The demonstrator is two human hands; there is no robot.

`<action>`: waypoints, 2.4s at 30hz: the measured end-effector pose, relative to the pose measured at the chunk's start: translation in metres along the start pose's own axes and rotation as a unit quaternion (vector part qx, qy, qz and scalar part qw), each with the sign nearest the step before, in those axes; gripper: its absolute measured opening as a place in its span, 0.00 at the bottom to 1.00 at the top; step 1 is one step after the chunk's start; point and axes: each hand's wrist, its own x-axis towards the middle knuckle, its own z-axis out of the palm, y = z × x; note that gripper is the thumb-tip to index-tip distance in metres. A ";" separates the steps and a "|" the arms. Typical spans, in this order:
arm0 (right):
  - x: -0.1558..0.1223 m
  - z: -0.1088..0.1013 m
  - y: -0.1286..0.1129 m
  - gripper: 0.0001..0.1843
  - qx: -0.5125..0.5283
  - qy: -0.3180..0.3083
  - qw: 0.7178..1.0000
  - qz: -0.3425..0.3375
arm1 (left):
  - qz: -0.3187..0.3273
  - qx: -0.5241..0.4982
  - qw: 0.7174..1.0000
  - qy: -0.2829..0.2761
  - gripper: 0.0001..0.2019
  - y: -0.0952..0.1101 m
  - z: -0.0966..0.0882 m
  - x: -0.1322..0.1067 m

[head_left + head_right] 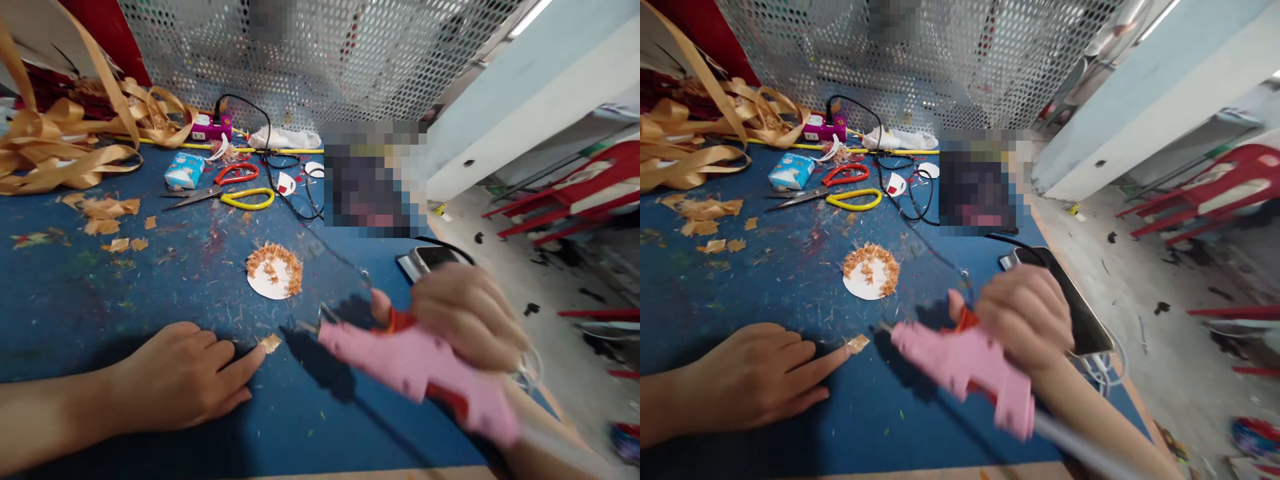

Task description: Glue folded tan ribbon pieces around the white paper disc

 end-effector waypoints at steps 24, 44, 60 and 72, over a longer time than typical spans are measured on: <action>0.000 0.058 0.033 0.10 -0.059 -0.123 0.965 0.223 | 0.027 0.033 0.999 0.032 0.14 -0.001 -0.002 -0.001; 0.003 0.055 0.028 0.08 -0.063 -0.152 0.959 0.228 | -0.021 0.007 0.999 -0.035 0.21 0.002 -0.003 0.007; -0.015 0.005 -0.058 0.04 0.091 -0.151 0.976 0.128 | -0.130 -0.191 0.971 0.062 0.13 0.001 0.000 0.007; 0.001 0.061 -0.086 0.13 0.562 -0.244 0.710 0.348 | -0.365 -0.634 0.679 0.069 0.17 0.003 -0.010 0.017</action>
